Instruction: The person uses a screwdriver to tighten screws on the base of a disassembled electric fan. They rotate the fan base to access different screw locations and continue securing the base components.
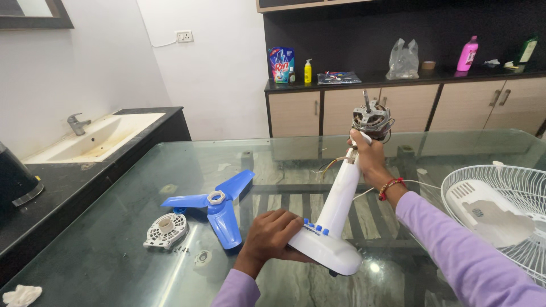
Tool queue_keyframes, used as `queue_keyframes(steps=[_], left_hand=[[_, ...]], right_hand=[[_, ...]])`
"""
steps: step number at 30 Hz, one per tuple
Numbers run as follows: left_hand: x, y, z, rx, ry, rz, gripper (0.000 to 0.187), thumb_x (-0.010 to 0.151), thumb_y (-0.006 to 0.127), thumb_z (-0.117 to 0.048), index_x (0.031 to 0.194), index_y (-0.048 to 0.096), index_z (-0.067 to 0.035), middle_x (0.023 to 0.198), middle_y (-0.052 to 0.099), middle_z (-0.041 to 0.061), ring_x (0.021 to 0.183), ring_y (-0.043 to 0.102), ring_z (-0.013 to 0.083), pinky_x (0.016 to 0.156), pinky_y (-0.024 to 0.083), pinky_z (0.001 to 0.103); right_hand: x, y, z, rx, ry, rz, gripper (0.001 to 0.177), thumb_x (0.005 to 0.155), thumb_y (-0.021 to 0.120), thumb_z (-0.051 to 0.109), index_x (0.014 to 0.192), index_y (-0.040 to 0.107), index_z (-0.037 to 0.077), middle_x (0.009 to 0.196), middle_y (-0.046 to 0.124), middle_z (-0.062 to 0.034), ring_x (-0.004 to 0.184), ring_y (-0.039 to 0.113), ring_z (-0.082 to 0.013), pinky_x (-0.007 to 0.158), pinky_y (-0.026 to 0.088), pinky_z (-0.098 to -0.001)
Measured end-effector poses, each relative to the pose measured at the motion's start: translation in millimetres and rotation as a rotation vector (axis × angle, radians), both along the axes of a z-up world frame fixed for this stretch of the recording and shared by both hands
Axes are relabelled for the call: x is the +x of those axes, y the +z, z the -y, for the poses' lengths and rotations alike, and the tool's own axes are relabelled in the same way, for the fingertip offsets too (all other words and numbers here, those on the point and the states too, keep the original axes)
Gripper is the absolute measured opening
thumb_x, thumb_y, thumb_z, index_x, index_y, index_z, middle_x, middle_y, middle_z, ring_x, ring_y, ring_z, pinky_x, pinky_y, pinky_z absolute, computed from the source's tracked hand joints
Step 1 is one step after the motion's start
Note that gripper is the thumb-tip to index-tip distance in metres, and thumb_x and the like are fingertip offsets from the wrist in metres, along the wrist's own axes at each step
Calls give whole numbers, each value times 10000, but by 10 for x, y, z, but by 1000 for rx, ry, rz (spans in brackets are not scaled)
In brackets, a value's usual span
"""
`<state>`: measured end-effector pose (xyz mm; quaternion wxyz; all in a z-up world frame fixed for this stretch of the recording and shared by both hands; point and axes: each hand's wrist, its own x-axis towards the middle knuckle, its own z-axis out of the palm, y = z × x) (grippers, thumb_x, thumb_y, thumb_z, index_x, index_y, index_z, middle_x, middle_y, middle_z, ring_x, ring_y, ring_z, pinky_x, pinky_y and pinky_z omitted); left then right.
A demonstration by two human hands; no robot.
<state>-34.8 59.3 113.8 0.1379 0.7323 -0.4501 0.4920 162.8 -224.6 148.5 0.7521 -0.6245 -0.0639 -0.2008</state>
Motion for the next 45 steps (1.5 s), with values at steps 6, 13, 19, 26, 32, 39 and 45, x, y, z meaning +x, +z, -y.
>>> queue_keyframes(steps=[6, 13, 19, 26, 32, 39, 45], left_hand=[[23, 93, 9, 11, 33, -22, 711, 662, 842, -739, 883, 663, -87, 693, 595, -7, 610, 649, 167, 518, 479, 316], [122, 223, 46, 9, 47, -9, 732, 669, 819, -764, 909, 674, -89, 694, 569, -11, 611, 649, 154, 506, 459, 313], [237, 322, 151, -1, 19, -14, 739, 686, 810, -755, 928, 674, -71, 711, 569, 4, 611, 651, 157, 524, 491, 310], [352, 414, 236, -19, -17, -22, 726, 704, 816, -735, 944, 692, -61, 704, 577, 4, 620, 678, 173, 522, 509, 316], [458, 454, 297, 0, -4, -80, 721, 704, 805, -740, 926, 700, -63, 702, 601, 5, 606, 685, 174, 494, 501, 313], [578, 494, 385, 10, -19, -135, 668, 711, 799, -744, 846, 668, -103, 702, 615, 8, 621, 691, 201, 507, 497, 335], [618, 513, 438, 15, -3, -133, 676, 700, 787, -756, 850, 665, -109, 708, 623, 16, 631, 703, 214, 499, 489, 341]], right_hand=[[59, -142, -32, 102, 100, -103, 364, 908, 705, 381, 1049, 667, 48, 897, 666, -60, 648, 615, -143, 550, 537, -328], [185, -329, 15, 51, 95, -232, 458, 890, 697, 469, 964, 662, 19, 857, 663, -85, 661, 637, -181, 589, 551, -362], [245, -438, 60, 37, 70, -369, 519, 867, 671, 527, 994, 669, 23, 864, 672, -97, 696, 647, -211, 619, 559, -402], [319, -553, 74, 98, 86, -436, 504, 863, 677, 526, 1049, 664, 57, 909, 686, -84, 722, 648, -208, 636, 558, -439], [414, -695, 92, 133, 75, -481, 499, 880, 671, 515, 1051, 656, 47, 870, 674, -101, 692, 655, -222, 617, 560, -429], [536, -917, 192, 168, 115, -461, 505, 905, 669, 505, 994, 671, 8, 802, 662, -121, 636, 648, -234, 585, 558, -401], [573, -1022, 240, 188, 102, -480, 506, 907, 670, 512, 980, 673, 11, 795, 672, -109, 632, 654, -223, 594, 559, -391]])
